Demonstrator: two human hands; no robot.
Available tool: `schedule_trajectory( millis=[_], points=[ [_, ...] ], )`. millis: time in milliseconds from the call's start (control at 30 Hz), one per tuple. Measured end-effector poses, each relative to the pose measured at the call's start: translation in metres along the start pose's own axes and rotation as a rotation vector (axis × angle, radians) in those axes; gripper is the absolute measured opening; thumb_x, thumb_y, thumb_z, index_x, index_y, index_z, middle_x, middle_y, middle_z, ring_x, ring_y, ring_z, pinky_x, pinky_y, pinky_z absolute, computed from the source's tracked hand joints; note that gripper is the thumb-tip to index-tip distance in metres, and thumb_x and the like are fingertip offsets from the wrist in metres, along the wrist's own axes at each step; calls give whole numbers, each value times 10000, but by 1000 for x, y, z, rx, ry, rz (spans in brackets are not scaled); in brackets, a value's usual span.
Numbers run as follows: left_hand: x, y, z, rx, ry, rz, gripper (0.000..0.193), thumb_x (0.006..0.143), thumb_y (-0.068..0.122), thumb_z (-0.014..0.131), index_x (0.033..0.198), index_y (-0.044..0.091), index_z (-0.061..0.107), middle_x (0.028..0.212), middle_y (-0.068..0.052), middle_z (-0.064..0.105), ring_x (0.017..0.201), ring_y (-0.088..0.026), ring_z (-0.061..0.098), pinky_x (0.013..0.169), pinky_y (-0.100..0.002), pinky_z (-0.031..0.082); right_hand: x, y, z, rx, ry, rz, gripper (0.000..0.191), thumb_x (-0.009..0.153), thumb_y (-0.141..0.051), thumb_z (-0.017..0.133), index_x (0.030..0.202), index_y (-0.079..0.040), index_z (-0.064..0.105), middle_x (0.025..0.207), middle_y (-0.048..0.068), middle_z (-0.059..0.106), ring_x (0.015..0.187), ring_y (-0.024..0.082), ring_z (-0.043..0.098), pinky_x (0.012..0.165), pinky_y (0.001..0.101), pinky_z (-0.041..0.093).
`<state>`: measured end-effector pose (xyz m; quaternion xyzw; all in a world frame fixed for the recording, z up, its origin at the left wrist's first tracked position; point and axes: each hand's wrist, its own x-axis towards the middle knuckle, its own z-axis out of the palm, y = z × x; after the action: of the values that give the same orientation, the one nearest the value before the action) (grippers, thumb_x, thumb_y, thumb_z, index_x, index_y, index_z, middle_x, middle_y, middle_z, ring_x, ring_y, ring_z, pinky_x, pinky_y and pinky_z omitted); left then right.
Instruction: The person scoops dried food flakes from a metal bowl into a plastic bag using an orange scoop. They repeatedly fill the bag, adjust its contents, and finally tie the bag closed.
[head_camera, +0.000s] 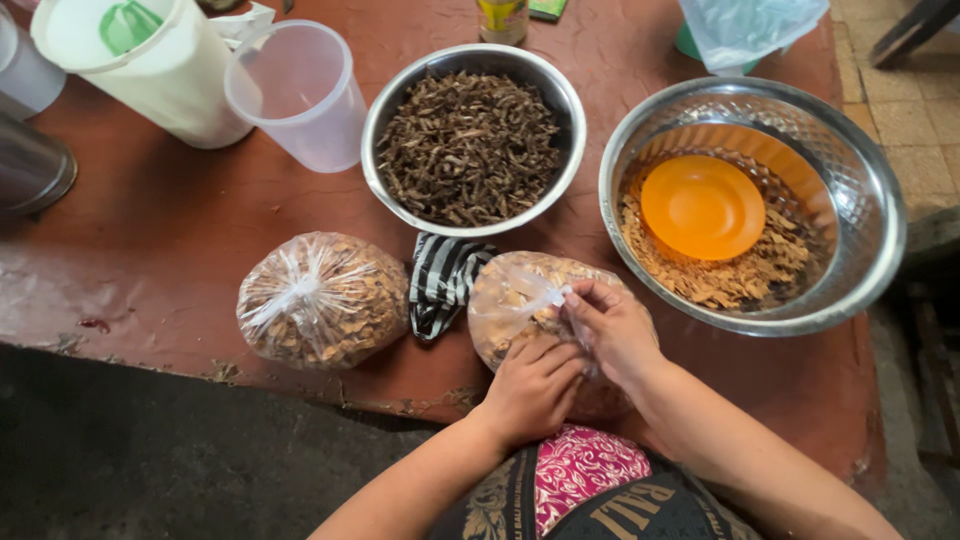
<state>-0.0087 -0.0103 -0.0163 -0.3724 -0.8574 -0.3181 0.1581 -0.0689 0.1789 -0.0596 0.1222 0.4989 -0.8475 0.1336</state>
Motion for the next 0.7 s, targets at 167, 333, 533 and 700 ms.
schedule_trajectory(
  millis=[167,333,533,700],
  points=[
    [10,-28,-29,112,484,-80,308,1029,261,681,1264,105,560,1328,-93,565,1310,-287,544,1152,-432,404,-1,0,3,70,-129,-3,156,932,-45,685,1075,13,661,1030,83,691,976,167,673,927,313,562],
    [37,-64,-44,62,117,-188,713,800,404,761,1345,-12,564,1410,-314,501,1314,-459,432,1070,-559,255,-7,-7,7,-66,-61,29,164,965,-27,672,1118,27,655,1081,104,705,885,169,559,786,298,427],
    [54,-76,-6,-333,-64,-317,244,867,67,555,1108,32,577,1099,-231,657,1141,-419,604,1004,-496,469,-9,-2,0,11,-120,-27,136,895,-33,700,1031,-27,686,1091,64,673,1007,155,651,879,309,523],
    [65,-73,11,-273,-60,-306,204,879,83,576,1079,47,560,958,-177,699,972,-408,657,918,-522,453,-8,11,-12,-28,-154,-207,110,854,45,712,939,-24,703,1258,-43,587,1163,108,609,984,286,505]
  ],
)
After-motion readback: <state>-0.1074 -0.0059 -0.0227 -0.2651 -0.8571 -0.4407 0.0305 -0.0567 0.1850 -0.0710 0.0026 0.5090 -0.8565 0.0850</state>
